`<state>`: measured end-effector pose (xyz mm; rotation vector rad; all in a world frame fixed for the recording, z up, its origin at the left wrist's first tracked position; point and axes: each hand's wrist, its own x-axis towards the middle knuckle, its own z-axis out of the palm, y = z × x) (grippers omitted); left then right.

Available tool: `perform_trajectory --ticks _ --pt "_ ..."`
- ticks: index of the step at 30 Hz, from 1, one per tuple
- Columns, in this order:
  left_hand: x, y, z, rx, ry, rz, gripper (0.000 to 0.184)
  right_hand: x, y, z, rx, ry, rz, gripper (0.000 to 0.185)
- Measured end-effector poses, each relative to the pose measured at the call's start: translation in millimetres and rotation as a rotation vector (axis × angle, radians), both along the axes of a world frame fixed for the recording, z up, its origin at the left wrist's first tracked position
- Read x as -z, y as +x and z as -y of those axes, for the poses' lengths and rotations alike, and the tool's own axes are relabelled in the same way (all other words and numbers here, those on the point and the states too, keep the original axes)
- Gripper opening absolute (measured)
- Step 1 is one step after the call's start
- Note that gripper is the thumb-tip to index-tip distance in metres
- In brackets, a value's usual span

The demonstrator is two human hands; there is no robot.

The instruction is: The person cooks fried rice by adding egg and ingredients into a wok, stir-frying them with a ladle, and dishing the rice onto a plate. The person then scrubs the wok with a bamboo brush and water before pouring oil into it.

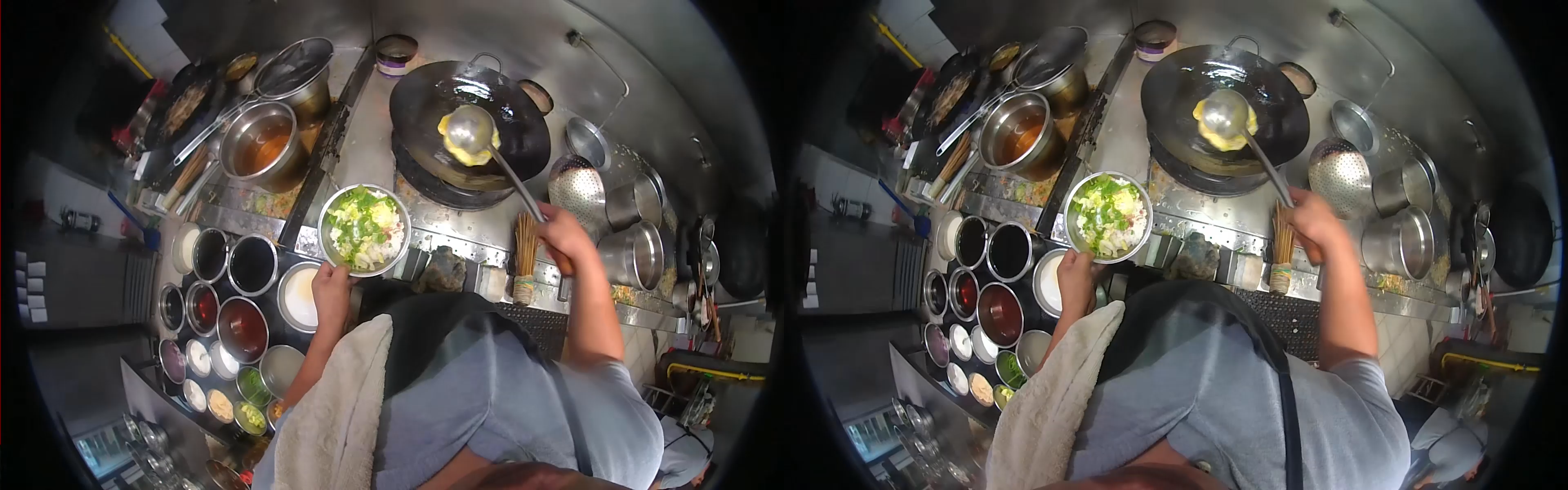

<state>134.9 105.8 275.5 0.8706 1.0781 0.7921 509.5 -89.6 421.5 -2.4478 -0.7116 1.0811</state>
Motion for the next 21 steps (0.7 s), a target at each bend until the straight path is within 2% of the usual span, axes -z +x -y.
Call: perform_trajectory --ticks 2,4,5,7,8,11,12,15,17,18,19,20,21 --pt "-3 5 2 -0.008 -0.02 0.05 0.01 35 -1 -23 0.093 -0.023 0.256 0.069" --pt "-28 7 6 -0.017 -0.006 0.056 0.009 30 -8 -26 0.095 -0.084 0.297 0.072" --pt "-25 6 1 -0.016 0.001 0.048 0.01 25 -14 -29 0.096 -0.116 0.316 0.073" --pt "-6 2 1 -0.02 -0.007 0.041 0.011 42 25 16 -0.277 -0.023 0.471 0.076" --pt "-3 1 2 -0.021 -0.005 0.041 0.012 1 7 10 -0.131 -0.04 0.18 0.077" --pt "3 5 -1 -0.03 -0.025 0.064 0.015 21 2 -22 -0.034 0.004 0.281 0.077" --pt "2 6 1 -0.035 -0.021 0.069 0.015 -21 -30 -48 0.197 -0.202 0.155 0.077" --pt "-10 -4 0 -0.054 0.014 0.053 0.018 3 -16 -13 0.091 -0.077 0.404 0.075" --pt "-13 -6 3 -0.071 0.021 0.01 0.019 -5 4 0 -0.13 -0.125 0.325 0.073" --pt "-7 -6 1 -0.077 0.028 0.056 0.018 -6 7 3 -0.143 -0.084 0.26 0.072" --pt "-10 -4 0 -0.073 0.019 0.056 0.018 -9 7 6 -0.15 -0.042 0.194 0.072" --pt "-14 -1 -1 -0.071 0.012 0.058 0.018 -26 -12 -18 0.031 -0.15 0.09 0.07" --pt "-16 0 -2 -0.075 0.006 0.059 0.018 -21 -10 -26 0.085 -0.136 0.161 0.069"
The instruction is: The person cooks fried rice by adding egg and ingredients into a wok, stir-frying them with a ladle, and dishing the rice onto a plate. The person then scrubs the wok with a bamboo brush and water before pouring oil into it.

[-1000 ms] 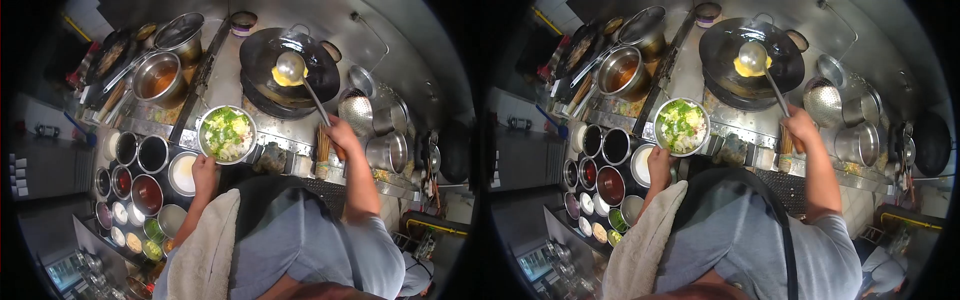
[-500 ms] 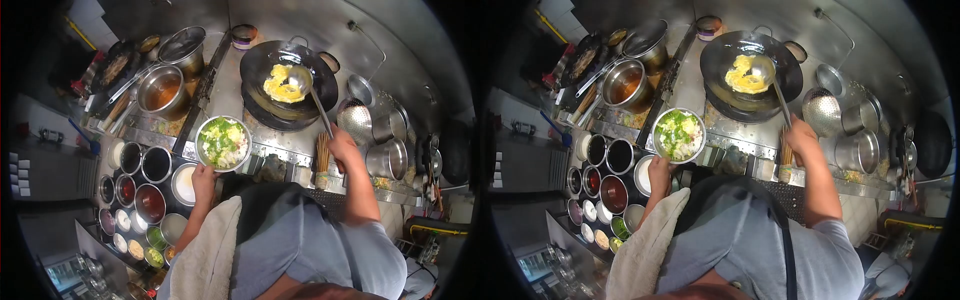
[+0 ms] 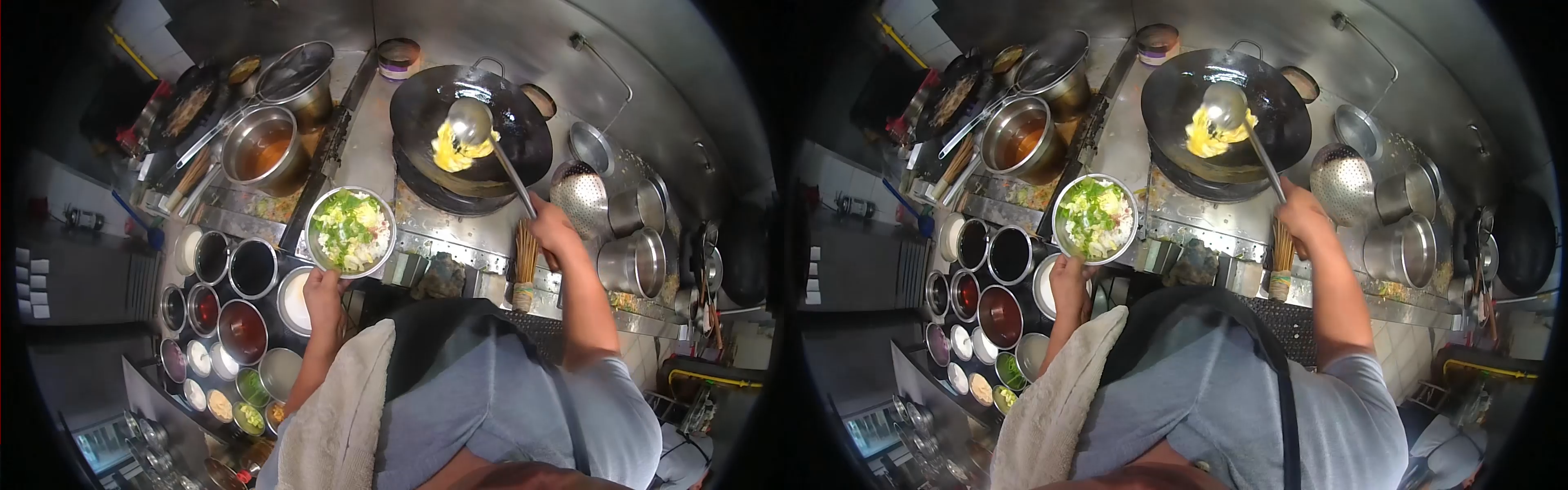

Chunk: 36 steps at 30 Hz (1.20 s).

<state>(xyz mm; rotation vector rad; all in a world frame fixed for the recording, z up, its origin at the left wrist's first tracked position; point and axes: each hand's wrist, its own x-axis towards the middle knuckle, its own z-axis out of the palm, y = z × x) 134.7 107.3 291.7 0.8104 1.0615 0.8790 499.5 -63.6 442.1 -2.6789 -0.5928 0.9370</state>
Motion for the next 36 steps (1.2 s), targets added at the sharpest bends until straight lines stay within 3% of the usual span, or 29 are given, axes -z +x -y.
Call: perform_trajectory --ticks 2,3,6,7,10,11,15,18,21,24,27,30,31,34,35,36 --pt "6 -3 -2 0.006 0.013 -0.034 0.019 34 4 -14 0.089 0.035 0.14 0.067" --pt "8 -3 -6 0.007 0.025 -0.045 0.019 60 20 5 -0.048 0.053 0.371 0.066" --pt "7 -4 -11 -0.003 0.045 -0.037 0.019 36 42 54 -0.38 0.073 0.256 0.07" --pt "7 -5 -12 -0.007 0.047 -0.032 0.02 3 20 44 -0.158 0.056 0.001 0.07" --pt "5 6 -23 -0.003 0.058 -0.002 0.02 37 14 12 -0.106 0.154 0.097 0.071" --pt "1 10 -25 -0.009 0.058 0.013 0.02 24 2 -8 -0.014 0.008 0.066 0.072" --pt "1 12 -40 -0.024 0.085 0.007 0.017 10 4 20 -0.086 -0.055 0.157 0.073" --pt "0 19 -50 -0.017 0.096 0.017 0.016 -17 7 24 -0.121 -0.065 -0.141 0.075" --pt "-15 34 -57 0.011 0.105 0.092 0.019 25 1 4 0.021 0.039 0.014 0.075" --pt "-5 39 -69 0.063 0.098 0.116 0.021 51 6 12 0.01 0.026 0.165 0.074" --pt "-17 53 -77 0.06 0.065 0.103 0.023 7 8 42 -0.187 0.045 0.07 0.074" --pt "-23 75 -89 0.073 0.053 0.126 0.023 54 12 31 -0.24 0.064 0.236 0.074" --pt "-26 83 -93 0.081 0.059 0.124 0.023 71 7 15 -0.218 -0.044 0.376 0.063" --pt "-34 112 -120 0.153 0.128 0.092 0.021 75 4 29 -0.092 0.038 0.354 0.046" --pt "-36 130 -129 0.186 0.159 0.085 0.019 91 5 55 -0.146 0.267 0.536 0.029" --pt "-37 146 -136 0.219 0.183 0.074 0.018 104 15 71 -0.04 0.35 0.255 0.028"
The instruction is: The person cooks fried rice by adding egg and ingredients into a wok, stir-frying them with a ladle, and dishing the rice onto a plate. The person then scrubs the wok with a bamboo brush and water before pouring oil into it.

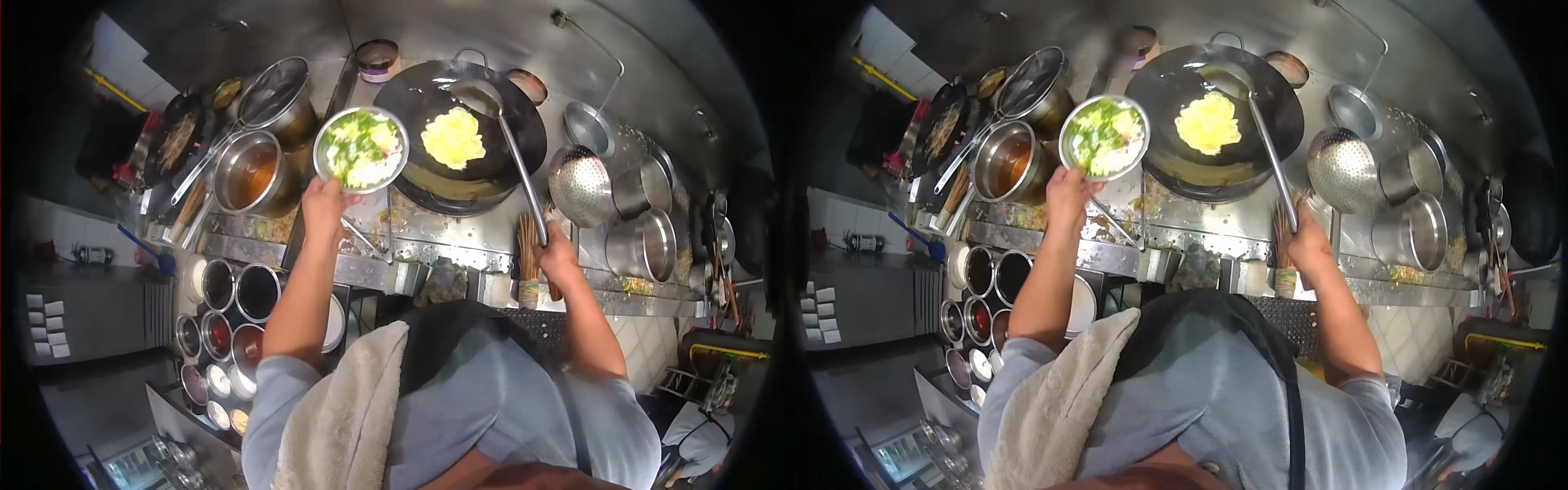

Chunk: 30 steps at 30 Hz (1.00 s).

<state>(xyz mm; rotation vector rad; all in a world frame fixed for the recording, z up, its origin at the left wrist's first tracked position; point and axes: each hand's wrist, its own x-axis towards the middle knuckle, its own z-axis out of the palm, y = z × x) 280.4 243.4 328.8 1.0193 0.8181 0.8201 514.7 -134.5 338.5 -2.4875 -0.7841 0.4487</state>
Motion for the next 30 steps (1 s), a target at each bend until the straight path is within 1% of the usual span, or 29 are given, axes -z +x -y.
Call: perform_trajectory --ticks 2,3,4,6,7,8,10,11,13,14,16,17,18,20,21,22,23,24,25,26,28,29,30 --pt "-2 36 -15 0.062 0.126 -0.066 0.018 -17 0 12 0.095 0.172 -0.589 0.026" --pt "-7 55 -20 0.087 0.226 -0.103 0.018 -18 -1 15 0.133 0.317 -0.656 0.022" --pt "-12 73 -23 0.112 0.327 -0.139 0.018 -14 -4 19 0.148 0.328 -0.645 0.022" --pt "-24 110 -24 0.092 0.656 -0.354 0.025 -3 -15 27 0.181 0.352 -0.623 0.023" --pt "4 132 -46 0.024 1.098 -0.602 0.027 -5 -22 28 0.205 0.375 -0.606 0.018" --pt "1 152 -43 -0.102 1.434 -0.555 0.028 -9 -28 29 0.212 0.364 -0.598 0.018" --pt "-1 185 -33 0.044 1.47 -0.59 0.025 -17 -34 27 0.229 0.348 -0.578 0.018" --pt "9 202 -34 0.145 1.537 -0.672 0.023 -19 -33 28 0.246 0.303 -0.557 0.017" --pt "36 235 -41 0.345 1.673 -0.831 0.019 -22 -30 26 0.222 0.158 -0.42 0.017" --pt "47 243 -42 0.345 1.649 -0.844 0.018 -23 -29 25 0.208 0.084 -0.35 0.017" --pt "57 264 -44 0.33 1.602 -0.864 0.016 -19 -21 25 0.134 -0.036 -0.088 0.022" --pt "60 269 -51 0.308 1.566 -0.895 0.016 -21 -22 26 0.15 -0.078 -0.054 0.024" --pt "66 269 -55 0.201 1.544 -0.816 0.017 -25 -26 25 0.158 -0.124 -0.027 0.027" --pt "46 257 -59 -0.023 1.495 -0.664 0.017 -32 -25 31 0.154 -0.123 0.007 0.027" --pt "33 252 -60 -0.078 1.422 -0.665 0.016 -44 -26 33 0.147 -0.118 0.002 0.028" --pt "18 243 -56 -0.054 1.48 -0.577 0.016 -52 -27 37 0.143 -0.116 -0.001 0.029" --pt "3 232 -50 -0.031 1.534 -0.486 0.015 -55 -28 43 0.099 -0.073 0.037 0.044" --pt "-4 224 -46 -0.008 1.586 -0.393 0.015 -59 -31 43 0.075 -0.037 0.046 0.052" --pt "-3 219 -43 0.01 1.628 -0.372 0.014 -63 -35 42 0.05 -0.001 0.056 0.06" --pt "-3 213 -41 -0.045 1.588 -0.38 0.014 -68 -39 39 0.022 0.035 0.066 0.068" --pt "-3 196 -37 -0.169 1.504 -0.402 0.014 -84 -44 30 -0.02 -0.135 0.036 0.076" --pt "-2 185 -33 -0.296 1.469 -0.397 0.014 -88 -44 27 -0.046 -0.221 0.023 0.08" --pt "7 170 -30 -0.303 1.299 -0.394 0.015 -81 -38 24 -0.098 -0.319 0.039 0.081"
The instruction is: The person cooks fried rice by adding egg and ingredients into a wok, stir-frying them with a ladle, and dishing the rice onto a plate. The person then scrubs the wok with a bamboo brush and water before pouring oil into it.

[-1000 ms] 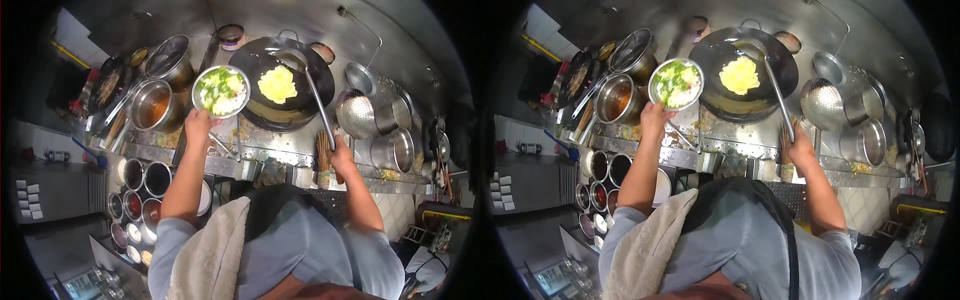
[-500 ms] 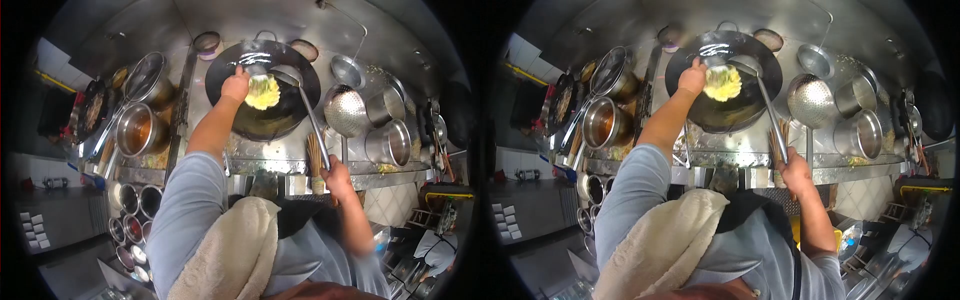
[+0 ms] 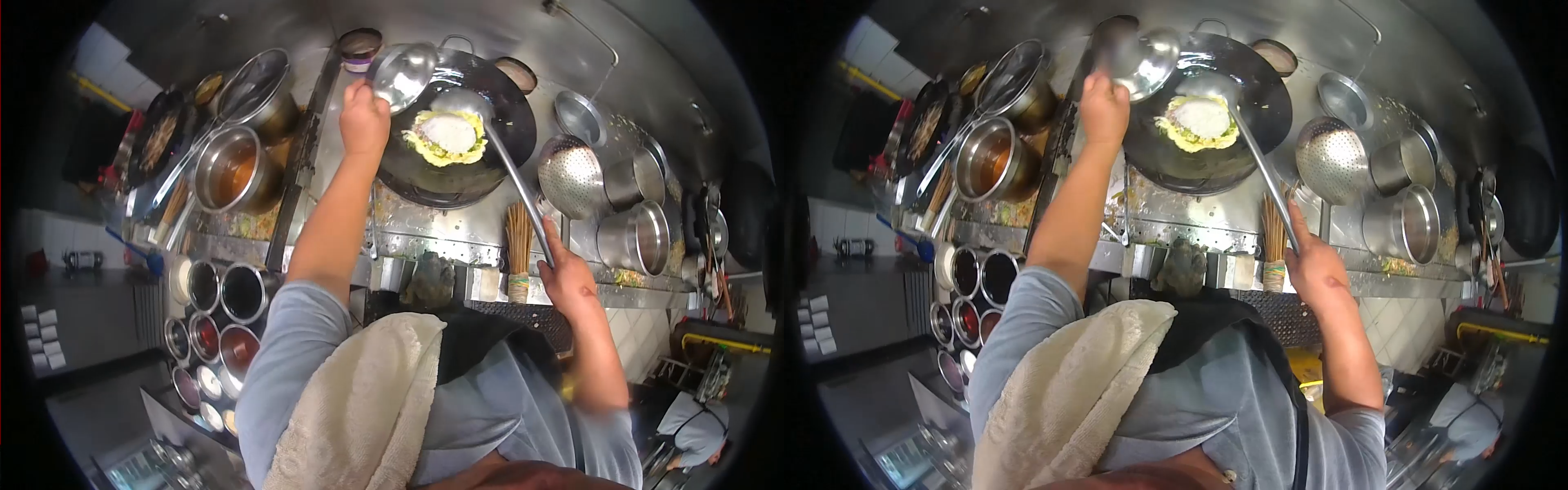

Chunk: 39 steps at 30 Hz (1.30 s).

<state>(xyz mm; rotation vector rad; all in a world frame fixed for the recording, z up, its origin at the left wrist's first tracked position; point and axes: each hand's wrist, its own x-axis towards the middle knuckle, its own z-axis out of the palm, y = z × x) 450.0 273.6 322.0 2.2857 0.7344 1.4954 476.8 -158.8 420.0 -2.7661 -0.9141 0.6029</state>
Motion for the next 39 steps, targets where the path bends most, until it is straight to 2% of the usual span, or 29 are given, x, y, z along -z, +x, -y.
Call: perform_trajectory --ticks 2,4,7,10,12,13,14,15,16,18,19,20,21,23,24,25,27,28,29,30,31,33,34,35,36,37,38,39 --pt "15 -44 19 0.026 -0.376 0.135 0.019 24 20 -5 -0.111 -0.193 0.025 0.082" --pt "2 -107 70 0.156 -0.844 0.427 0.024 28 36 -4 -0.138 -0.103 -0.001 0.082" --pt "13 -212 165 0.018 -1.106 0.523 0.029 36 43 3 -0.179 0.046 0.062 0.081" --pt "49 -301 290 -0.199 -1.234 0.652 0.028 67 92 7 -0.302 -0.149 0.145 0.079" --pt "139 -358 389 -0.475 -1.139 0.606 0.025 40 95 1 -0.234 -0.163 0.021 0.077" --pt "121 -366 441 -0.498 -1.218 0.768 0.022 67 137 8 -0.51 -0.037 0.138 0.076" --pt "137 -380 493 -0.597 -1.221 0.844 0.022 87 170 6 -0.706 0.11 0.251 0.077" --pt "129 -388 539 -0.785 -1.195 0.883 0.021 108 204 3 -0.892 0.255 0.401 0.078" --pt "119 -393 581 -0.953 -1.177 0.913 0.019 34 110 -5 -0.372 -0.046 -0.075 0.077" --pt "127 -404 666 -1.236 -0.875 1.169 0.015 64 152 -15 -0.545 -0.099 0.011 0.074" --pt "116 -405 700 -1.481 -0.827 1.064 0.013 73 166 -22 -0.602 -0.104 0.028 0.072" --pt "130 -416 735 -1.624 -0.747 1.112 0.018 80 174 -28 -0.637 -0.105 0.033 0.071" --pt "130 -427 757 -1.692 -0.652 1.297 0.019 91 179 -32 -0.672 -0.097 0.034 0.07" --pt "131 -466 797 -1.791 -0.549 1.411 0.017 71 159 -27 -0.623 -0.095 -0.005 0.07" --pt "147 -484 814 -1.733 -0.437 1.524 0.022 77 175 -32 -0.642 -0.05 -0.05 0.069" --pt "145 -495 821 -1.689 -0.408 1.575 0.027 84 192 -37 -0.661 -0.006 -0.096 0.069" --pt "133 -497 818 -1.623 -0.412 1.646 0.039 153 291 -72 -0.868 0.187 -0.053 0.07" --pt "130 -493 813 -1.604 -0.547 1.538 0.038 184 336 -88 -0.97 0.282 -0.021 0.07" --pt "132 -489 807 -1.579 -0.675 1.422 0.036 146 283 -68 -0.745 0.12 -0.101 0.07" --pt "132 -489 794 -1.549 -0.802 1.296 0.035 115 234 -52 -0.691 0.097 -0.085 0.07" --pt "133 -488 769 -1.525 -0.764 1.209 0.033 91 200 -39 -0.636 0.068 -0.067 0.07" --pt "135 -518 708 -1.506 -0.625 0.861 0.027 73 186 -24 -0.535 0.056 -0.017 0.069" --pt "117 -534 668 -1.503 -0.57 0.771 0.028 70 187 -17 -0.554 0.079 -0.005 0.068" --pt "100 -556 629 -1.48 -0.522 0.713 0.037 68 189 -8 -0.569 0.1 0.009 0.068" --pt "95 -584 592 -1.351 -0.442 0.798 0.05 61 192 6 -0.572 0.118 0.027 0.068" --pt "99 -622 559 -1.339 -0.501 0.763 0.069 44 172 20 -0.587 0.151 0.009 0.068" --pt "94 -642 526 -1.367 -0.425 0.694 0.084 28 151 33 -0.602 0.185 -0.01 0.067" --pt "85 -660 499 -1.435 -0.468 0.577 0.092 20 132 30 -0.571 0.225 -0.112 0.065"
